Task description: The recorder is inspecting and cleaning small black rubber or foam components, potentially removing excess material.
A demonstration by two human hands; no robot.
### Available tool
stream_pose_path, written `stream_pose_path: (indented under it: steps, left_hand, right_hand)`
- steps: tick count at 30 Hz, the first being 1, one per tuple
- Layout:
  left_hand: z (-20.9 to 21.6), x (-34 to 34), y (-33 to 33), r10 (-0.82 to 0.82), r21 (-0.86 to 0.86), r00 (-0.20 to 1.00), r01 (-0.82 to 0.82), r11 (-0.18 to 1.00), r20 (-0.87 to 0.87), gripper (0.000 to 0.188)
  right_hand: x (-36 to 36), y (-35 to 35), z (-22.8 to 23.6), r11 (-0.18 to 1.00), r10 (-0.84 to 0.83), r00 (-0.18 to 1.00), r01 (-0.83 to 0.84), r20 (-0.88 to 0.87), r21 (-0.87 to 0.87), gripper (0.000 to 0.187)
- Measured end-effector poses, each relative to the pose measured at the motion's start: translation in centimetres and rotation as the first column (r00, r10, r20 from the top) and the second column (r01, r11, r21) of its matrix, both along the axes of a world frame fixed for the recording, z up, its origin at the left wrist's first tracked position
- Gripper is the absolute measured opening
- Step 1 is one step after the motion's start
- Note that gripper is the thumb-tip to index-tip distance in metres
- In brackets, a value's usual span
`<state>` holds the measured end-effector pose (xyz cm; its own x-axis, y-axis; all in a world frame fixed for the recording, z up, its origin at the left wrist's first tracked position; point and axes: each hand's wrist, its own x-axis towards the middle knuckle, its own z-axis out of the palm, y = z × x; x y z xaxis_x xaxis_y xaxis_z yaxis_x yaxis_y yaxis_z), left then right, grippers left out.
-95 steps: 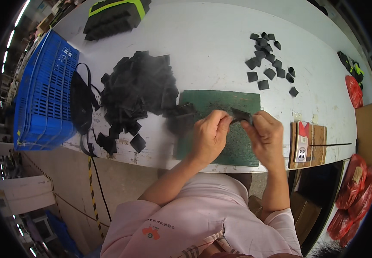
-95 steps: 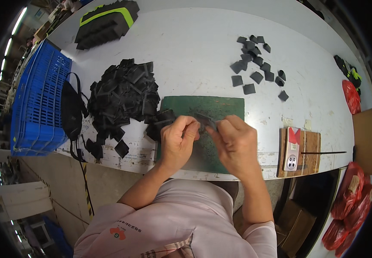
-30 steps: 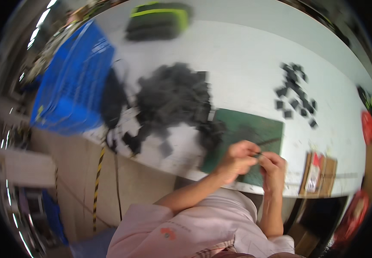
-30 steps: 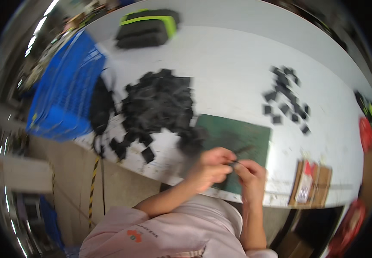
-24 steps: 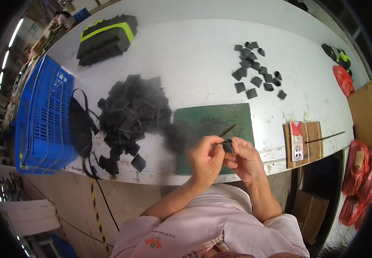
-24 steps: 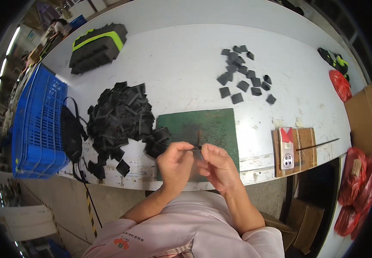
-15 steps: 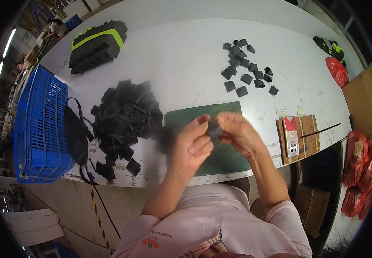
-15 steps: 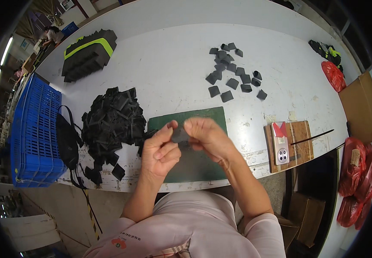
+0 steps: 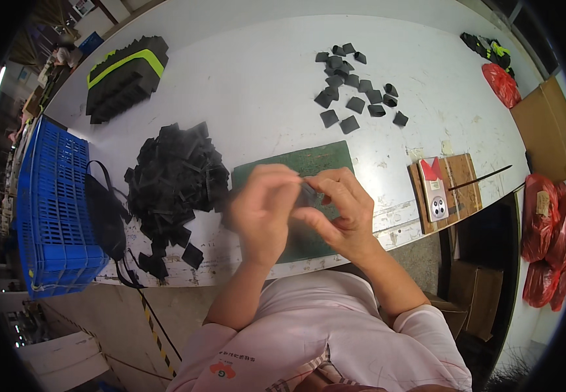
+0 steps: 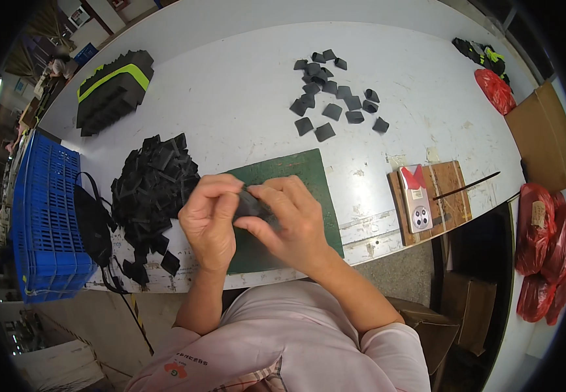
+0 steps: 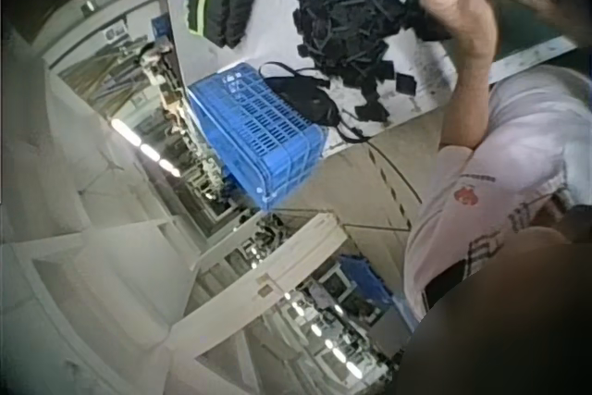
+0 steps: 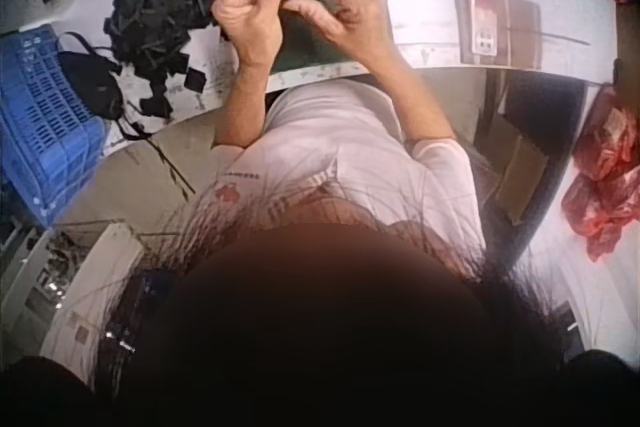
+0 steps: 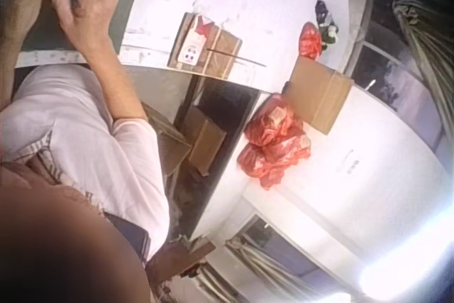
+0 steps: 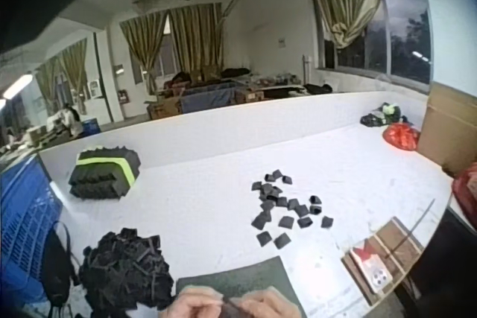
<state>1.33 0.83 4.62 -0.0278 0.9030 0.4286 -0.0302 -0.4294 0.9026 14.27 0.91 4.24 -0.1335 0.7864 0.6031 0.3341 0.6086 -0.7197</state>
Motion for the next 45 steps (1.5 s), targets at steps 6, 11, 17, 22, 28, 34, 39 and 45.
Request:
stream_pose_path:
  steps: [6,11,17,22,28,34,39,45]
  left_hand:
    - [-0.8,0.7,-0.9,0.192,-0.269,0.799,-0.040,0.962,0.569,0.011]
    - [-1.9,0.7,-1.7,0.263,-0.270,0.866,-0.156,0.950,0.426,0.010]
    - [-2.1,1.3,-1.8,0.257,-0.226,0.884,-0.179,0.958,0.390,0.006]
    - [-6.0,0.5,-3.0,0.305,-0.103,0.951,-0.308,0.946,-0.047,0.006]
    - [-9.6,-5.3,-4.1,0.505,0.022,0.526,-0.677,0.735,-0.684,0.030]
    - [-11.6,-6.9,-3.6,0.410,-0.030,0.536,-0.633,0.774,-0.738,0.017]
    - [-9.6,-6.8,-4.1,0.431,-0.720,0.882,-0.174,0.672,0.190,0.010]
    - [-8.4,-3.6,-5.3,0.339,-0.597,0.604,0.293,0.747,0.721,0.016]
  right_hand:
    - [-0.5,0.5,0.5,0.987,-0.121,0.991,0.115,0.052,0.110,0.021]
    - [-0.2,0.8,-0.9,0.997,-0.036,0.999,0.037,-0.009,0.061,0.016]
    - [-0.7,0.5,-0.6,0.982,-0.112,0.988,0.094,0.105,0.162,0.016]
    - [3.2,2.3,1.2,0.814,0.122,0.819,-0.405,-0.560,-0.416,0.013]
    - [2.8,-0.3,-3.1,0.752,-0.187,0.924,-0.083,-0.332,-0.654,0.024]
    - [-0.8,-3.5,-6.8,0.486,0.136,0.971,-0.240,-0.198,-0.841,0.017]
    - [-4.0,-4.0,-7.9,0.620,0.165,0.969,-0.247,-0.184,-0.745,0.023]
    - [-5.1,-3.3,-9.0,0.844,0.012,0.958,-0.163,-0.286,-0.511,0.026]
